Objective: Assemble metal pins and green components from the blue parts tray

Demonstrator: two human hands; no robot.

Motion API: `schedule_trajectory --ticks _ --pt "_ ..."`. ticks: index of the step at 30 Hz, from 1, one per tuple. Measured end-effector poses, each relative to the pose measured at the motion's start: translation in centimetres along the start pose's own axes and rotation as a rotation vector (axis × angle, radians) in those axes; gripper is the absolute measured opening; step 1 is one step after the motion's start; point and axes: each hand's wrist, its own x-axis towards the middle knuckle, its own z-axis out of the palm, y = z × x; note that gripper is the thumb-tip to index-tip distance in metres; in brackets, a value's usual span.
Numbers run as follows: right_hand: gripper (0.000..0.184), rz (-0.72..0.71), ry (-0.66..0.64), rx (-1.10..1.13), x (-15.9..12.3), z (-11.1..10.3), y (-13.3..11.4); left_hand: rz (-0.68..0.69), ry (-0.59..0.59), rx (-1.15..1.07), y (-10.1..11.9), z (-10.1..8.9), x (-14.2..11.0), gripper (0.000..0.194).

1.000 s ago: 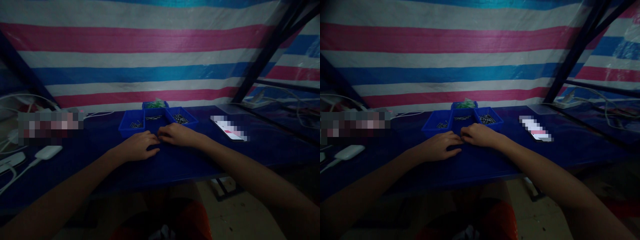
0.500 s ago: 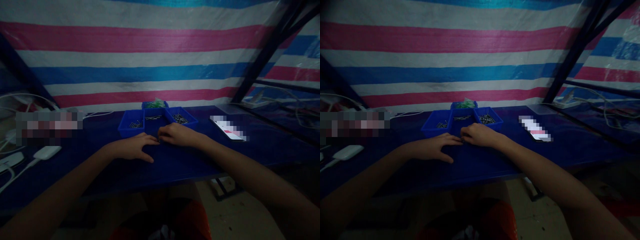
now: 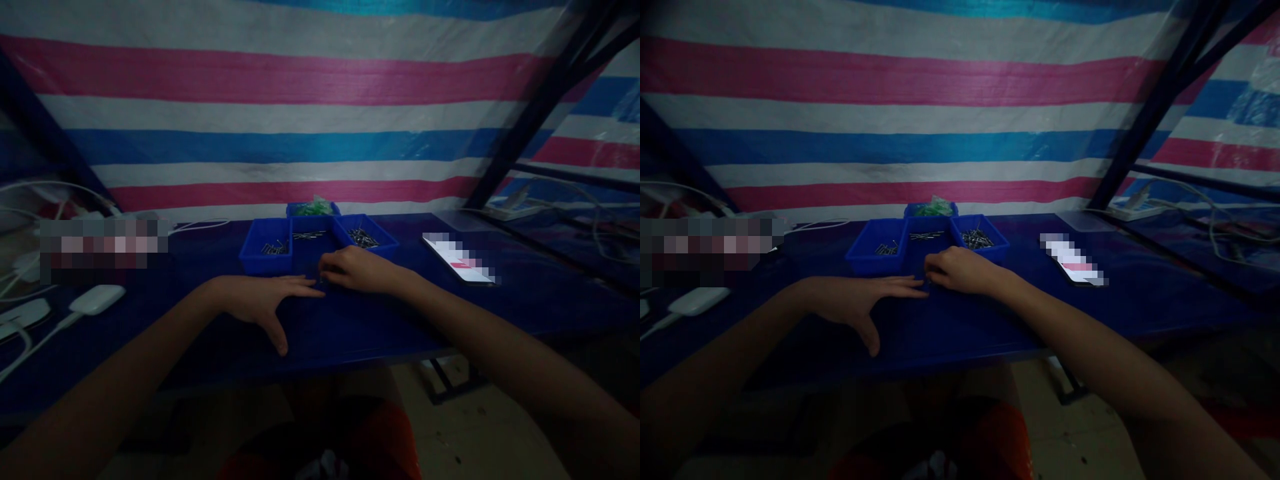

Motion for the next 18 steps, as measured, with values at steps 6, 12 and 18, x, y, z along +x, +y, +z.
schedule_trajectory --ticks 6,12,18 --pt "0.017 0.005 0.002 -0.001 0.0 0.1 0.1 0.027 0.061 -0.075 -0.3 -0.2 -0.3 0.093" --pt "0.017 0.028 -0.020 0.017 0.1 0.1 0.1 0.096 0.271 -0.133 0.0 -0.1 0.5 0.039" --pt "0.015 0.031 -0.024 0.037 0.0 0.0 0.1 0.151 0.583 -0.096 0.0 0.1 1.3 0.020"
